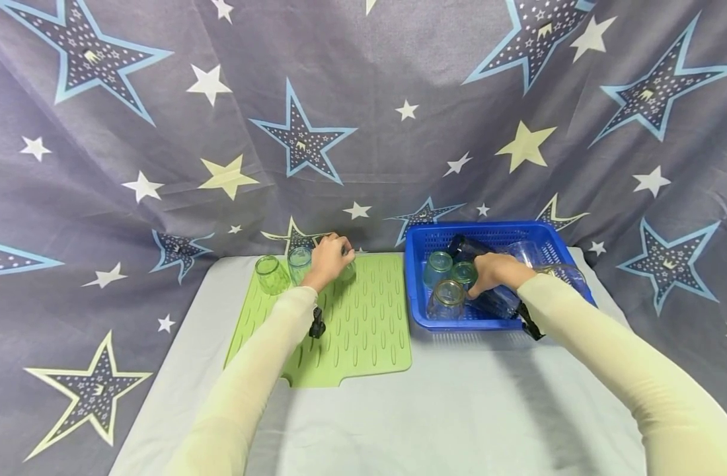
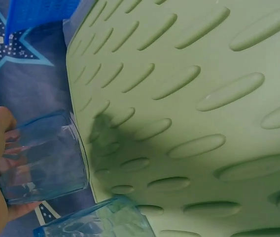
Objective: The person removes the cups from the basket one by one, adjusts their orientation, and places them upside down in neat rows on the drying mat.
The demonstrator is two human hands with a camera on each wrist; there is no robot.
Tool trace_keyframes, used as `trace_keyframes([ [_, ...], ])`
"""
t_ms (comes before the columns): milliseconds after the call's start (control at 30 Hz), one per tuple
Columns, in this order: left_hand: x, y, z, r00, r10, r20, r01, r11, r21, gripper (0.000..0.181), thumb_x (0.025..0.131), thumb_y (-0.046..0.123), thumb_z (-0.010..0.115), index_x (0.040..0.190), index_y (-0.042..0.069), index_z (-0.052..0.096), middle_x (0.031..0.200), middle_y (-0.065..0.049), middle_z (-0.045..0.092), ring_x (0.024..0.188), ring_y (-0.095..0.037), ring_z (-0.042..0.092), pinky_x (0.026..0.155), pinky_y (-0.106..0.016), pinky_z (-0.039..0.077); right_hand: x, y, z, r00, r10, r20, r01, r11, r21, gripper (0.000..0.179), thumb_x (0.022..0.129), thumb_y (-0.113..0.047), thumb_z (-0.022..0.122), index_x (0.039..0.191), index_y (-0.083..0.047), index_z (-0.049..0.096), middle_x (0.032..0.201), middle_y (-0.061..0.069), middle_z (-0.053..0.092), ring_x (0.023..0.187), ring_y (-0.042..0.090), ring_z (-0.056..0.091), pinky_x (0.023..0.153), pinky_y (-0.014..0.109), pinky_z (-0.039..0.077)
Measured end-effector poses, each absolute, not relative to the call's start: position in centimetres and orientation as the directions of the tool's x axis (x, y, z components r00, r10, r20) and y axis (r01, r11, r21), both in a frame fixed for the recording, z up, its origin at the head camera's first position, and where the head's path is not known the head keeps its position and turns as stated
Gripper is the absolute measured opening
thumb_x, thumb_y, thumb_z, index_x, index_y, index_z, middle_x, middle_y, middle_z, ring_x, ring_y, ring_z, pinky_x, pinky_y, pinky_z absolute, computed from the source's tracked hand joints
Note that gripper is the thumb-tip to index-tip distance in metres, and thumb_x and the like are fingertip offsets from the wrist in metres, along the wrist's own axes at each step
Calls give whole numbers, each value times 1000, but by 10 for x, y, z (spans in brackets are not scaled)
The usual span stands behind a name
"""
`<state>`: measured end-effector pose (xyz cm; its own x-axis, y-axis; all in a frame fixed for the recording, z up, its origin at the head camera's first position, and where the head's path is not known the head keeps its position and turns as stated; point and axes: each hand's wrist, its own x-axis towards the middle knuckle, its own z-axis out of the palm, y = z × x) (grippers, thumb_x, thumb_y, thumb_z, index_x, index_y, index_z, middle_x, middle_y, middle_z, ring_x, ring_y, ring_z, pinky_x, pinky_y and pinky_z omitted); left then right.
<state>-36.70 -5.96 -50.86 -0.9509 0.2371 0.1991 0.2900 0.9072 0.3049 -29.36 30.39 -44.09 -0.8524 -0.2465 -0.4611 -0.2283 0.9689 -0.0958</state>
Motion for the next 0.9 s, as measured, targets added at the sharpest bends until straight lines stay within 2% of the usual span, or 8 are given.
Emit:
trace_keyframes([
  [200, -367, -61, -512, -957, 239, 163, 278, 916, 289, 19, 98, 28, 67, 102, 11, 72, 104, -9, 65, 99, -29, 60, 80, -43, 56, -294, 304, -445, -870, -236, -434, -230, 971, -67, 56, 71, -46, 86, 94, 1, 65, 95, 17, 71, 85, 30, 67, 81, 56, 57],
  [567, -367, -65, -519, -961, 245, 125, 272, 918, 290, 18, 101, 25, 62, 104, 9, 70, 109, -11, 65, 104, -30, 59, 81, -44, 56, -297, 305, -459, -863, -223, -454, -225, 973, -50, 66, 70, -47, 89, 107, 4, 67, 113, 28, 70, 103, 44, 69, 86, 60, 56],
  [900, -367, -66, -526, -966, 241, 90, 257, 920, 295, 19, 102, 24, 60, 105, 8, 69, 111, -12, 64, 104, -31, 59, 84, -47, 56, -298, 309, -468, -872, -236, -428, -236, 970, -54, 65, 66, -44, 92, 100, 5, 67, 106, 28, 71, 97, 43, 70, 83, 58, 57],
])
